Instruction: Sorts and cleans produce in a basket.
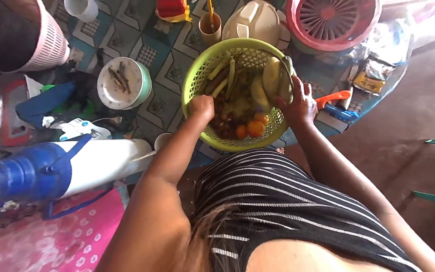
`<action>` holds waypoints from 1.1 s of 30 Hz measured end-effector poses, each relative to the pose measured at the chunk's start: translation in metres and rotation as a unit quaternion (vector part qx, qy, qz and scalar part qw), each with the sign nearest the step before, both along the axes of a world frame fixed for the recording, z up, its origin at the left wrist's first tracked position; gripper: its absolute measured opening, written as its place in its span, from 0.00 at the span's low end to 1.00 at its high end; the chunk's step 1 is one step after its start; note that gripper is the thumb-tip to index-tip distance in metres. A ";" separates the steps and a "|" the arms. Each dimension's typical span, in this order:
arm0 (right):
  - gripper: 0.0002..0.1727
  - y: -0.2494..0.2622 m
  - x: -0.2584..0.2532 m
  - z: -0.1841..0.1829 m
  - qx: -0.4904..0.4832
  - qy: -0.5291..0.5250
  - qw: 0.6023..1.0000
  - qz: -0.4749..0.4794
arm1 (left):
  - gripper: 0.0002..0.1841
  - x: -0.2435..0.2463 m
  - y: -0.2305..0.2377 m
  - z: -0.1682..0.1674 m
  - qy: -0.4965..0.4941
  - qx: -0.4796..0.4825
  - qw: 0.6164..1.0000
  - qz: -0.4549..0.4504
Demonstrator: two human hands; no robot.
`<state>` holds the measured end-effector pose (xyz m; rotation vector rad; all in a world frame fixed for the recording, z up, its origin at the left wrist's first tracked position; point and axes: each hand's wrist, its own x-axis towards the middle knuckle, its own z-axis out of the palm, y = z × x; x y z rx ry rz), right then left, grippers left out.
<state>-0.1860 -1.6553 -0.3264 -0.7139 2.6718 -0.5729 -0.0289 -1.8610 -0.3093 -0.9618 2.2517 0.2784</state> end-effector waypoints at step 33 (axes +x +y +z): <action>0.41 0.004 -0.004 0.001 -0.019 -0.019 1.000 0.005 | 0.20 -0.058 0.022 0.015 0.161 0.031 0.986 -0.017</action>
